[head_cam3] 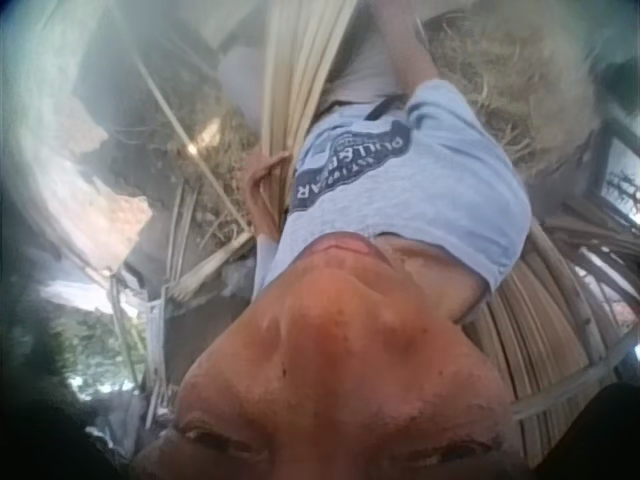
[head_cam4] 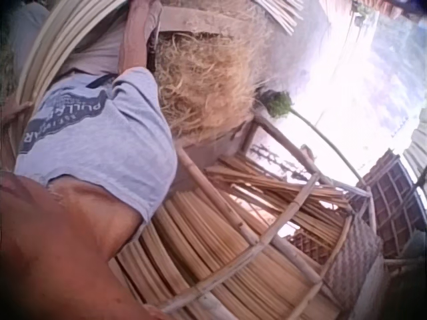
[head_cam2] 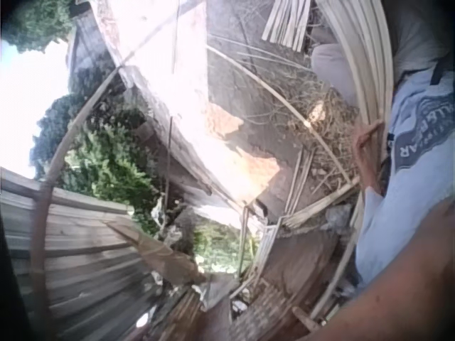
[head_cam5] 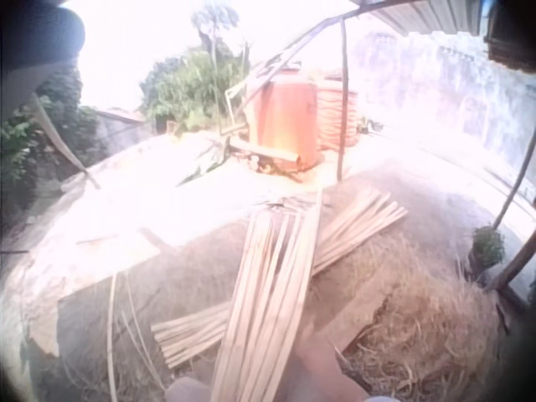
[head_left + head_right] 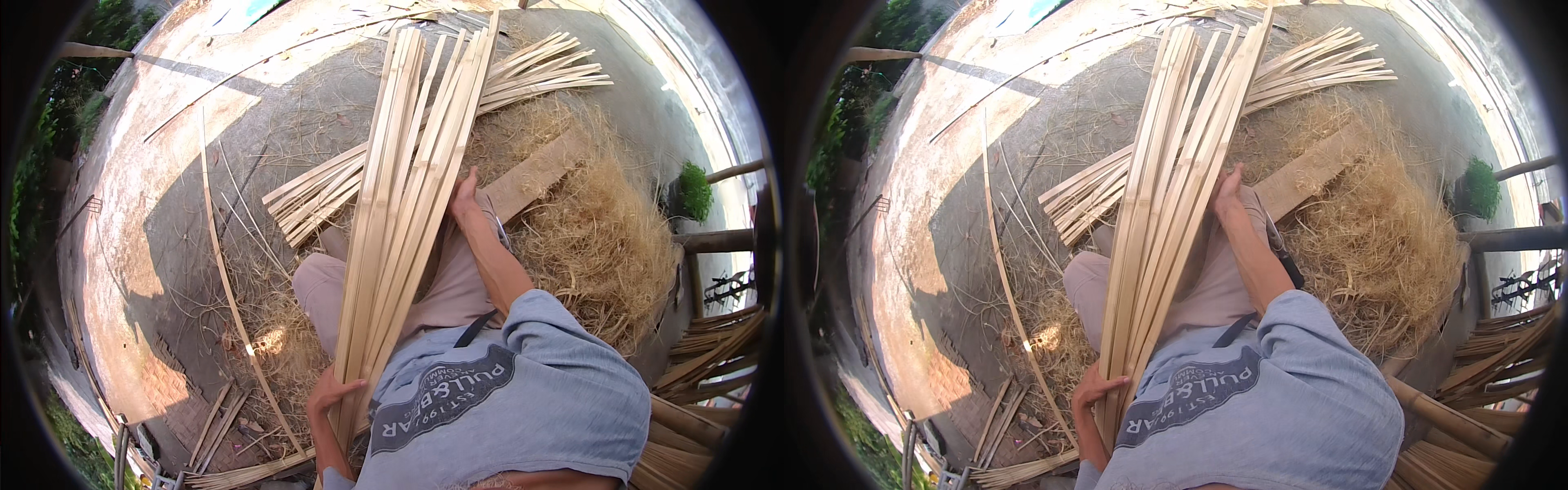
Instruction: The person sits on the ground and uses a machete to split bamboo strips into thinner slats. They repeatedly pick up strips, position them on a wooden board, and strike them with the machete to separate the layers.
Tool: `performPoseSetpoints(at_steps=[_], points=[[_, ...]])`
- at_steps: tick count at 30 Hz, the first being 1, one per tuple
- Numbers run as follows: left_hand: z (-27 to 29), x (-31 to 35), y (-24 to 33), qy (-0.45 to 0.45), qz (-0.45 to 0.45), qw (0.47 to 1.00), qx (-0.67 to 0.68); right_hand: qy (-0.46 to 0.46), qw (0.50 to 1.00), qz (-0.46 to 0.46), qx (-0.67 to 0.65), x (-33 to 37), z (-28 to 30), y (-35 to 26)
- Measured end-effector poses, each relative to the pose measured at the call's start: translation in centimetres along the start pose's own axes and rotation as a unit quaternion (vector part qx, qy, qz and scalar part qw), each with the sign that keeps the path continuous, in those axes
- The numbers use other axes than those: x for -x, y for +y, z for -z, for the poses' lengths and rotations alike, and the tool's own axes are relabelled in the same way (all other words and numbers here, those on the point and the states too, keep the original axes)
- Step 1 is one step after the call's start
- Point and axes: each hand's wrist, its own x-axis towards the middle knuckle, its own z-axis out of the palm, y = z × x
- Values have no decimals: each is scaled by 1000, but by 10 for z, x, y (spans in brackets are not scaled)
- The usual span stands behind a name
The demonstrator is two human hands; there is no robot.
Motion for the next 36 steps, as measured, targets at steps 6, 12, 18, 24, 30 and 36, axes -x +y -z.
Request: performPoseSetpoints(at_steps=[6, 12, 18, 24, 30, 36], points=[[-19, 16, 3, 20, 8, 999, 23, -197, 965, -151, -82, 68, 26, 94], [-20, 27, -9, 17, 69, 997, -9, -333, 904, -247, -99, 106, 20, 130], [-18, 57, 11, 34, 60, 996, 55, -381, 856, -283, -202, 121, -5, 153], [-22, 106, 40, 109, 141, 984, -32, -386, 781, -334, -359, 152, -40, 130], [-9, 153, 107, 31, 167, 984, 50, -354, 848, -291, -267, 206, -84, 69], [10, 202, 114, 0, 173, 982, 74, -345, 886, -184, -249, 257, -119, 54]])
